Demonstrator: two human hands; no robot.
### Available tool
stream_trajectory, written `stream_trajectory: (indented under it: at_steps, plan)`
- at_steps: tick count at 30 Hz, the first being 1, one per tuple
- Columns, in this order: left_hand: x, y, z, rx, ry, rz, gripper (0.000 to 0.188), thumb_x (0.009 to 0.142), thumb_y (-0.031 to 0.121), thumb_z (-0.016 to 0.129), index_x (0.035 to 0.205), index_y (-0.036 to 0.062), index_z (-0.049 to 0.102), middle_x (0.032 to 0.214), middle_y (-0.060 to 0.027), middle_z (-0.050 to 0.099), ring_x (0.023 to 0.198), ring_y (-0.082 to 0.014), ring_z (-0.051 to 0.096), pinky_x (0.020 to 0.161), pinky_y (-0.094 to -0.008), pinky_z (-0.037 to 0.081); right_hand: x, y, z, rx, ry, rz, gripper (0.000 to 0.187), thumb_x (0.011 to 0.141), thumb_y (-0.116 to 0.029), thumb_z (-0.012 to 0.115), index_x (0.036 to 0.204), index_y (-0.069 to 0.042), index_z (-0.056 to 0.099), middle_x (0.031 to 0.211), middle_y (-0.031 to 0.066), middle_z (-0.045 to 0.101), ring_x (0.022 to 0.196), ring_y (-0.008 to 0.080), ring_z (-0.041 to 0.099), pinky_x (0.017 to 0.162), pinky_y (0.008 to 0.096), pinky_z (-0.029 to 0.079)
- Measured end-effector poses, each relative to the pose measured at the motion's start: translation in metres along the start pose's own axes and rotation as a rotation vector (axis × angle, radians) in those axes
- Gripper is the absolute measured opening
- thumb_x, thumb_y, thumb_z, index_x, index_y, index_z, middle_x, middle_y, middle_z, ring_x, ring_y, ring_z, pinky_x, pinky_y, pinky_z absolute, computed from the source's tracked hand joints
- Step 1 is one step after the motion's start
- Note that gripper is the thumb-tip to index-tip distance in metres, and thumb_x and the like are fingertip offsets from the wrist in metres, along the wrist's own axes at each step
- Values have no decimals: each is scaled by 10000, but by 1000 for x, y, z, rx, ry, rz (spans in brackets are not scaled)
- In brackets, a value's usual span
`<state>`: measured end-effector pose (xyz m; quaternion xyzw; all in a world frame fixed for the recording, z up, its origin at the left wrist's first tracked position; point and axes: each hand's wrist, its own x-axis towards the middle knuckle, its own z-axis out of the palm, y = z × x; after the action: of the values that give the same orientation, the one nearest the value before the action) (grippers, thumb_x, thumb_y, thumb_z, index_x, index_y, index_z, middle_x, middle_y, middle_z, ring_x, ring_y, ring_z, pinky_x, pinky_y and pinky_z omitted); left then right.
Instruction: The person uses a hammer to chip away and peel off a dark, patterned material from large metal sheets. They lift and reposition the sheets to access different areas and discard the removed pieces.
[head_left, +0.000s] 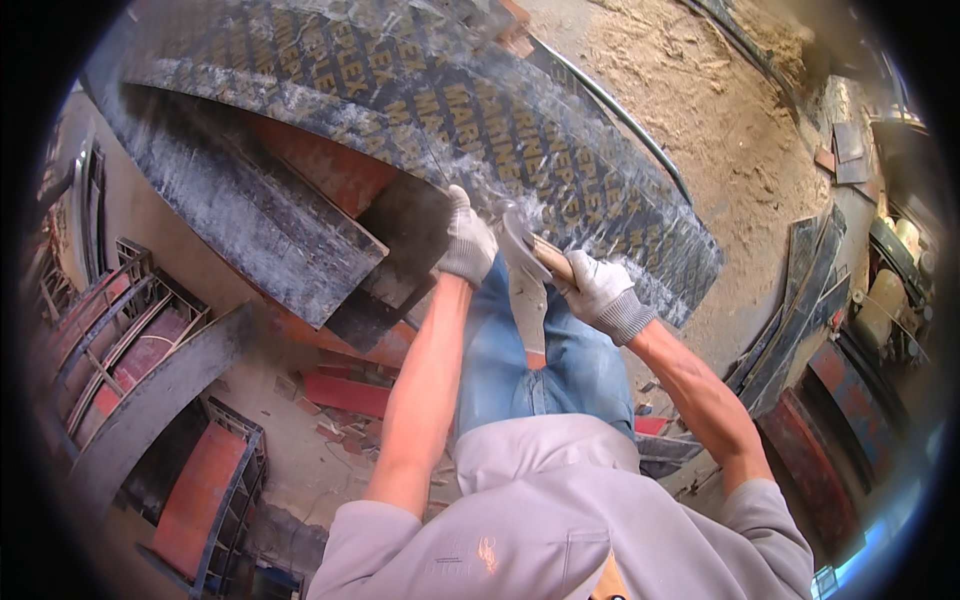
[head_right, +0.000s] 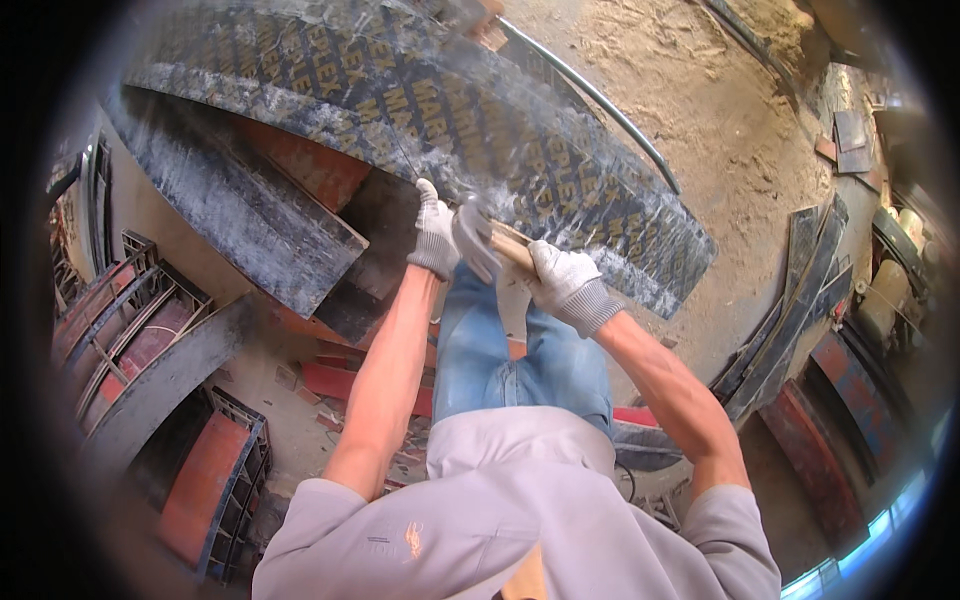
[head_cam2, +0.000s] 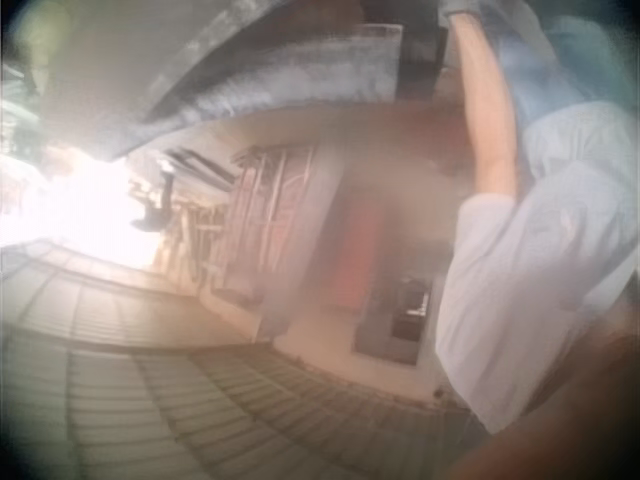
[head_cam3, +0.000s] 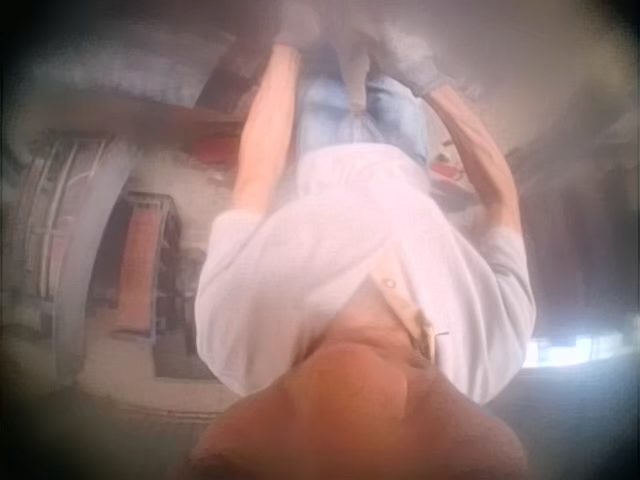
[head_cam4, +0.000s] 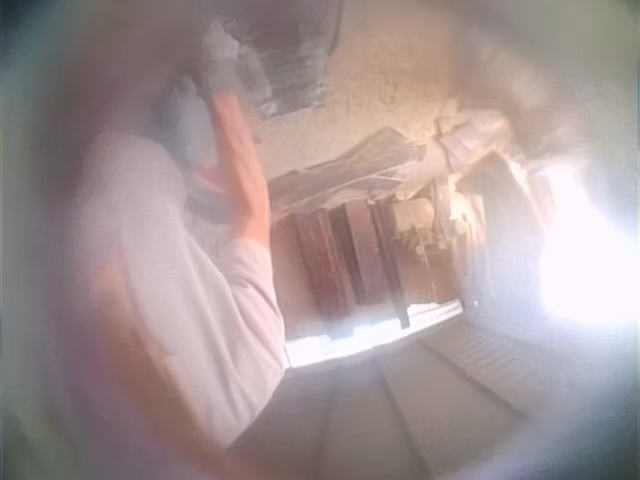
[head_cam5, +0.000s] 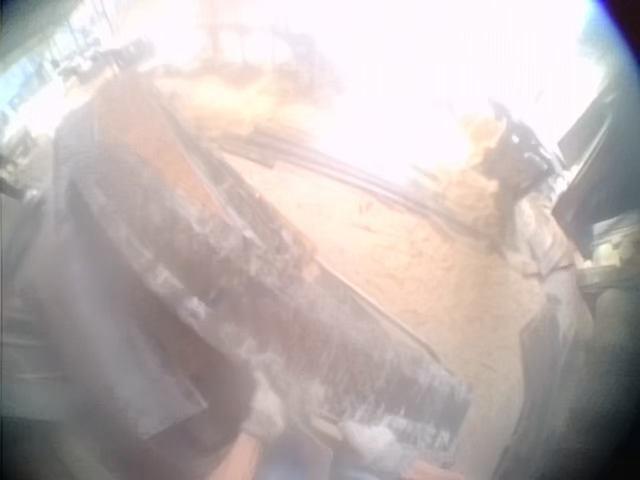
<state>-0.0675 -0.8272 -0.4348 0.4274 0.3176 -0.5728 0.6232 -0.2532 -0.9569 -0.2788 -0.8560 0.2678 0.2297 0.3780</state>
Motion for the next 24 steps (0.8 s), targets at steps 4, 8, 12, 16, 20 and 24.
stream_trajectory:
  at_steps: [4, 8, 12, 16, 20, 24]
  plan:
    - [-9, 7, 12, 183, 232, 7, 771, 896, 867, 427, 950, 102, 508, 747, -60, 447, 741, -236, 496, 897, -487, 551, -2, 6, 8, -127, 1, -152, 231, 927, -246, 674, 1018, -75, 548, 916, 190, 694, 792, 404, 705, 667, 496, 562]
    - [-21, 5, 22, 3, 166, 59, 659, 919, 798, 512, 859, 145, 565, 729, -36, 528, 731, -213, 565, 817, -439, 577, -3, 11, 25, 79, 42, 104, 308, 957, -318, 694, 1088, -75, 557, 885, 226, 703, 791, 440, 703, 664, 517, 561]
    - [-24, 2, 24, -74, 108, 25, 746, 921, 763, 555, 1213, 77, 566, 1191, -106, 586, 1115, -309, 557, 1037, -496, 489, -13, 11, 39, 189, 183, -29, 298, 935, -262, 685, 1117, -87, 526, 838, 225, 703, 817, 430, 710, 706, 535, 565]
    - [-16, 4, 26, -144, 120, -35, 877, 913, 769, 558, 1398, 40, 528, 1438, -159, 563, 1329, -367, 506, 1182, -553, 373, -17, -2, 33, 405, 141, 270, 377, 987, -398, 672, 1062, -42, 572, 866, 245, 705, 819, 455, 704, 734, 517, 547]
    - [-15, 4, 25, -3, 120, -66, 1235, 851, 858, 527, 1653, 31, 82, 1695, -249, 166, 1554, -407, 224, 1280, -538, 196, -14, -18, 12, 638, 302, 260, 407, 1012, -413, 666, 1064, -11, 626, 809, 216, 709, 789, 300, 742, 706, 417, 557]
    - [-20, 2, 24, 9, 23, -109, 1319, 840, 889, 485, 1642, 6, -79, 1715, -267, 33, 1591, -405, 110, 1294, -525, 127, -1, -26, 4, 1019, 242, 392, 449, 1051, -467, 600, 1041, -20, 627, 751, 68, 643, 684, 187, 632, 633, 362, 515]
